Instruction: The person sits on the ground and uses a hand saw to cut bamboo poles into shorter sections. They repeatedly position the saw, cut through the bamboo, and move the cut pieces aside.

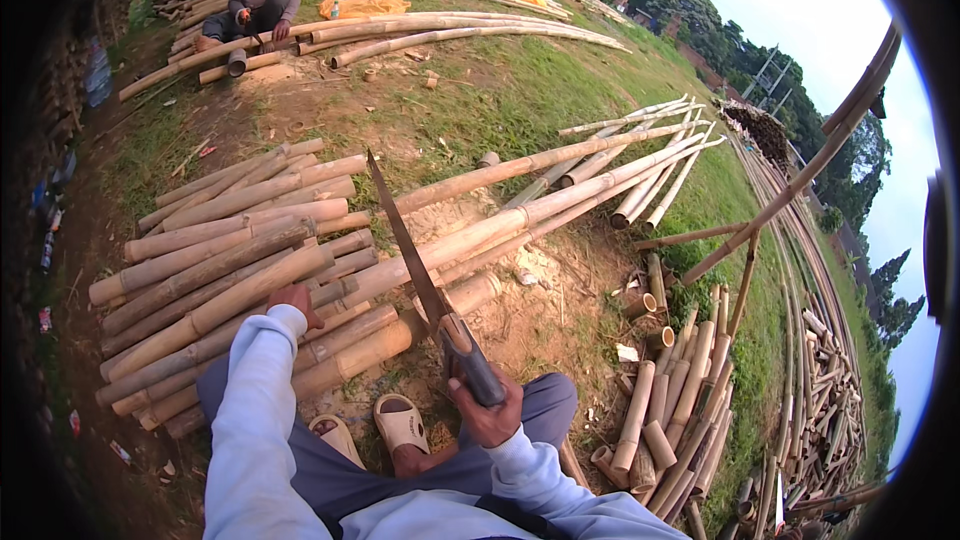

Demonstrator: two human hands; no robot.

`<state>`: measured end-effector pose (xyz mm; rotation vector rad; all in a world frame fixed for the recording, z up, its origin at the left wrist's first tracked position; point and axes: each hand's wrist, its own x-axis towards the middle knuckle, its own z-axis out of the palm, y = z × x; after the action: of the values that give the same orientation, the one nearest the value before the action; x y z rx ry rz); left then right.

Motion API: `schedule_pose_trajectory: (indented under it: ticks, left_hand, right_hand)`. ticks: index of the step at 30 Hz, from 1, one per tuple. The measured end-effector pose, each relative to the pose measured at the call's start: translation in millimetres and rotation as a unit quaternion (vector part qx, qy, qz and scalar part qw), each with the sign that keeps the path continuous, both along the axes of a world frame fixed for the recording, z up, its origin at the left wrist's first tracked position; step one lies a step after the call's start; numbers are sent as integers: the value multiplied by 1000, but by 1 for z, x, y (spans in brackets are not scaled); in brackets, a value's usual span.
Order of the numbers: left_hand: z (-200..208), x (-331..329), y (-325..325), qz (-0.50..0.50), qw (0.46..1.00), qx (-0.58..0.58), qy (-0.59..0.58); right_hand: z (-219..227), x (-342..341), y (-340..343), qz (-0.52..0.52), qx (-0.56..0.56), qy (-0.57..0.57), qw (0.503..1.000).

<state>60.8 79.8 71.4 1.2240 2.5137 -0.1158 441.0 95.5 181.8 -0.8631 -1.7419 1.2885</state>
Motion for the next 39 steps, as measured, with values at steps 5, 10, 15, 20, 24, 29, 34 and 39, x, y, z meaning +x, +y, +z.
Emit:
schedule_pose_trajectory:
  ticks: [5,10,15,20,24,29,34,39]
  left_hand:
    - [3,6,-2,3,1000,8,9]
    - [12,5,0,2,1000,-6,-3]
    - [6,3,0,-4,1000,7,-3]
    - [6,3,0,-6,1000,12,2]
    - [4,2,-1,-3,1000,11,8]
    - [0,1,-1,-5,1000,19,6]
    - [9,5,0,-1,1000,-1,-1]
    - [6,3,-1,-3,1000,9,0]
  right_hand:
    - [3,4,-2,-19,16,-6,1000]
    - [5,0,-2,-31,23,-11,999]
    - [-15,2,0,-37,-49,-7,998]
    - [-16,2,1,-44,-55,-10,997]
    - [-14,2,1,-37,-59,-6,998]
    - [-19,4,0,-34,-58,-3,998]
    - [-23,5,1,-38,-48,-16,998]
    - [-12,4,-1,-41,-63,-4,997]
